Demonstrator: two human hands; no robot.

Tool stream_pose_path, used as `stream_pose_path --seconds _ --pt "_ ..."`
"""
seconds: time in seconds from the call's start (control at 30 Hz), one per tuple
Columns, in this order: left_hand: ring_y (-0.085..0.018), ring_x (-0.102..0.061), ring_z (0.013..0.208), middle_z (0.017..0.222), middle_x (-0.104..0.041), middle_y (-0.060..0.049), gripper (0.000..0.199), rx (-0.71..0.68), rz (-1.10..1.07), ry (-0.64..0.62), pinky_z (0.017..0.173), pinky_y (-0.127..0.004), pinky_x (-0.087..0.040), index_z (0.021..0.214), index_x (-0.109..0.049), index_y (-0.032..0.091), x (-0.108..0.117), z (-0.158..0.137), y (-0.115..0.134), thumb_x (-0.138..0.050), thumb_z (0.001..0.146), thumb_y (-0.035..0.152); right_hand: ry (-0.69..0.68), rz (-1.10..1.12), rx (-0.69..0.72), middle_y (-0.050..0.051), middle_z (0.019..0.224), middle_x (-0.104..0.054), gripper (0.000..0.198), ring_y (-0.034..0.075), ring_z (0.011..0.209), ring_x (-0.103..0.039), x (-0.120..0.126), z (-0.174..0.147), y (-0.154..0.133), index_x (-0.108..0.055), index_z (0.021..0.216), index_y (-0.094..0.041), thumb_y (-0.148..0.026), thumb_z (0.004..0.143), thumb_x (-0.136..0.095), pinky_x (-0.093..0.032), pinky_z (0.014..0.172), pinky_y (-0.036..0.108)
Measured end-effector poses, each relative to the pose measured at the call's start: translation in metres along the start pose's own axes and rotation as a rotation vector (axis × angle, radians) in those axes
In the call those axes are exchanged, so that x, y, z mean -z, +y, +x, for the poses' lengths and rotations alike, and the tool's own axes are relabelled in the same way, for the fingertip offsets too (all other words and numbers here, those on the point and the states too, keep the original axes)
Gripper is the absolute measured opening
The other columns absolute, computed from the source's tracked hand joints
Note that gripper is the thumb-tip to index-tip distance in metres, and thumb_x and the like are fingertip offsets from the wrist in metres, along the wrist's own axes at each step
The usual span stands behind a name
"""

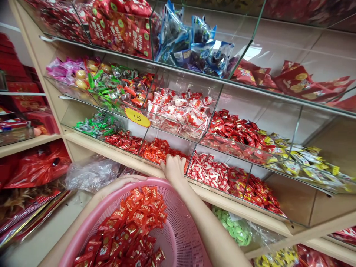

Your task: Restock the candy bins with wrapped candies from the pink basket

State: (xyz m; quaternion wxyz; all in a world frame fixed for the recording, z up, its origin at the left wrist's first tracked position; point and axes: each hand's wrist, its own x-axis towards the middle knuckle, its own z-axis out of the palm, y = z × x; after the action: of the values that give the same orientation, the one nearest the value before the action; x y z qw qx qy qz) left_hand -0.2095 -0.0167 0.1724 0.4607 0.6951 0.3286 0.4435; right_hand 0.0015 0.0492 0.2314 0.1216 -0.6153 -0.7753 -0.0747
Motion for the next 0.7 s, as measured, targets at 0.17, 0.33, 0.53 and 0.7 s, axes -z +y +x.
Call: stream_pose_path --seconds 0.17,0.33,0.53,0.7 --pt "-0.013 -0.056 0.105 0.116 -0.062 -0.001 0.035 0.124 0.006 -0.097 0.100 -0.022 -0.038 0.101 -0.068 0.021 0.008 0.009 -0.024 -0.048 0.072 0.017 0.026 0.057 -0.002 0.007 0.080 -0.067 0.020 0.023 0.088 -0.054 -0.001 -0.002 0.001 -0.058 0.081 -0.017 -0.032 0.086 -0.045 -0.023 0.075 0.036" --pt "-0.013 -0.055 0.106 0.117 -0.062 -0.001 0.036 0.135 0.049 -0.112 0.101 -0.022 -0.038 0.101 -0.068 0.021 0.013 0.015 -0.042 -0.047 0.072 0.019 0.037 0.070 0.020 0.007 0.078 -0.068 0.023 0.022 0.086 -0.054 -0.001 -0.005 0.001 -0.059 0.077 -0.018 -0.033 0.086 -0.044 -0.021 0.079 0.037" --pt "-0.012 -0.056 0.106 0.116 -0.063 -0.001 0.037 0.164 0.043 -0.093 0.100 -0.022 -0.038 0.100 -0.069 0.022 0.011 0.016 -0.038 -0.047 0.070 0.019 0.035 0.142 -0.002 0.004 0.080 -0.068 0.017 0.020 0.088 -0.054 -0.003 -0.006 0.003 -0.060 0.079 -0.019 -0.029 0.084 -0.047 -0.020 0.080 0.036" --pt "-0.013 -0.054 0.108 0.120 -0.060 -0.001 0.039 0.139 0.059 -0.098 0.102 -0.024 -0.037 0.103 -0.067 0.022 0.014 0.015 -0.043 -0.046 0.071 0.019 0.070 0.206 -0.007 0.004 0.081 -0.068 0.018 0.019 0.087 -0.054 -0.002 -0.009 0.006 -0.062 0.084 -0.019 -0.030 0.083 -0.047 -0.020 0.079 0.034"
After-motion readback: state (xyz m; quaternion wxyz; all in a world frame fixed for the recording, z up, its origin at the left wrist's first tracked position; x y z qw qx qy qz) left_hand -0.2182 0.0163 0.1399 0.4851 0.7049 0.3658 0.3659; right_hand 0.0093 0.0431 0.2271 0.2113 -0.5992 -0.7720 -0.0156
